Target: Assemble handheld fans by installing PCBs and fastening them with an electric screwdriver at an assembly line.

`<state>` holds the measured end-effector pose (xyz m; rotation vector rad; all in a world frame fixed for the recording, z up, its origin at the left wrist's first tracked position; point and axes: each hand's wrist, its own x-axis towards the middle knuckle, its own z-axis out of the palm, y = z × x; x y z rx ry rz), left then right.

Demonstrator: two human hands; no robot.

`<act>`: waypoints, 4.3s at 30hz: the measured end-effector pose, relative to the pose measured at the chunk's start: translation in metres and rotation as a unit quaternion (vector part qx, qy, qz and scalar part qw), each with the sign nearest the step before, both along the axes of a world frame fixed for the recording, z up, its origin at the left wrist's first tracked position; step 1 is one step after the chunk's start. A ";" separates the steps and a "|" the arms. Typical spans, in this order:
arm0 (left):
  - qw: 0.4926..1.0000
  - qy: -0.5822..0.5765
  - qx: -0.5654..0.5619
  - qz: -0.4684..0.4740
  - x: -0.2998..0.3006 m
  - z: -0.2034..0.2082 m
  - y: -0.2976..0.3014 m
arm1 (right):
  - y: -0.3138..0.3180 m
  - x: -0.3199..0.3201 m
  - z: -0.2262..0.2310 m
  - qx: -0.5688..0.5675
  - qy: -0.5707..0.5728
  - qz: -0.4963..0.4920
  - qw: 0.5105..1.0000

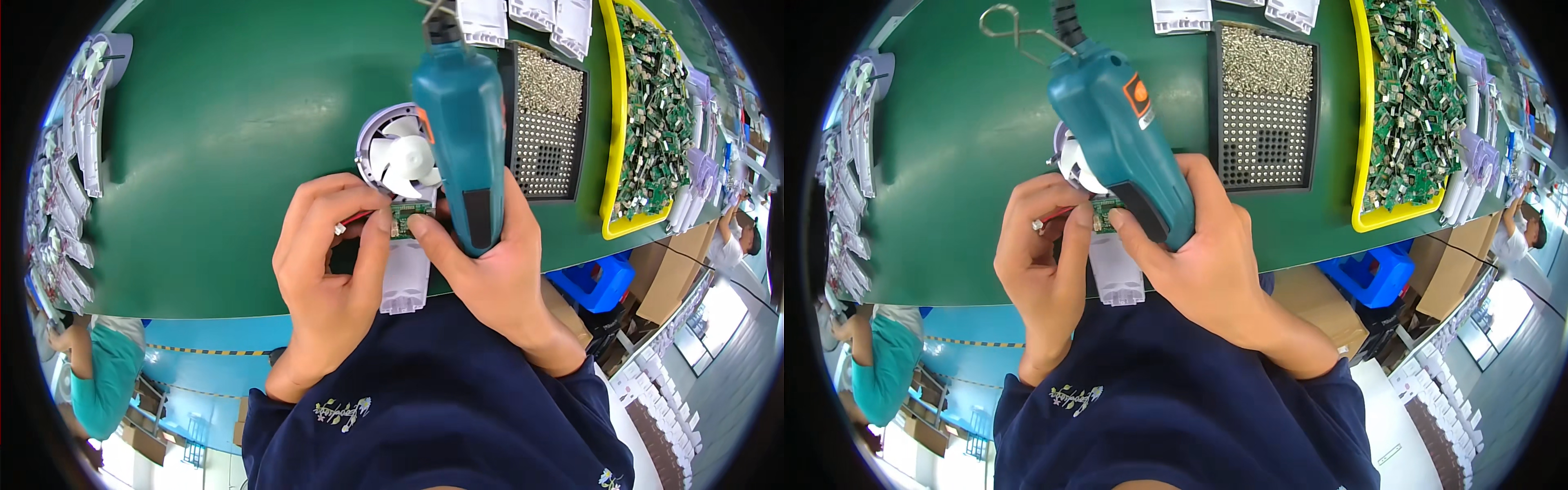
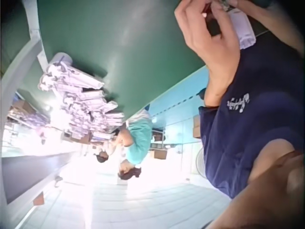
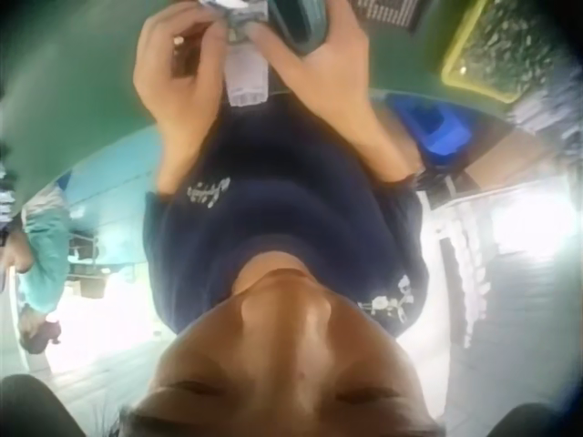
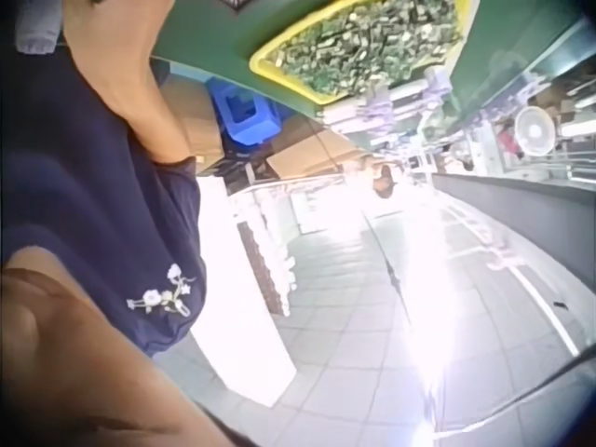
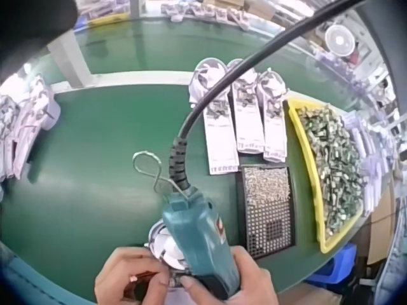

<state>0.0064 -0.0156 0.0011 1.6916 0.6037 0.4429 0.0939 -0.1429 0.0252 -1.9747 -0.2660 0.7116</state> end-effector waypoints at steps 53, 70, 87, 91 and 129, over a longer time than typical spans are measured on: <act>0.999 0.003 -0.030 -0.038 -0.004 0.001 0.000 | 0.000 0.002 0.001 0.002 0.068 -0.005 0.998; 0.983 0.073 -0.129 -0.108 0.006 0.009 0.013 | -0.073 0.031 0.004 0.447 -0.007 -0.044 0.894; 0.988 0.021 -0.117 -0.094 0.035 -0.002 -0.017 | -0.054 0.082 0.002 0.550 -0.169 0.104 0.811; 0.988 0.032 -0.118 -0.092 0.035 0.001 -0.017 | -0.052 0.082 -0.001 0.550 -0.150 0.105 0.815; 0.990 0.005 -0.100 -0.096 0.032 -0.006 -0.015 | -0.014 0.040 0.019 0.490 -0.184 0.147 0.839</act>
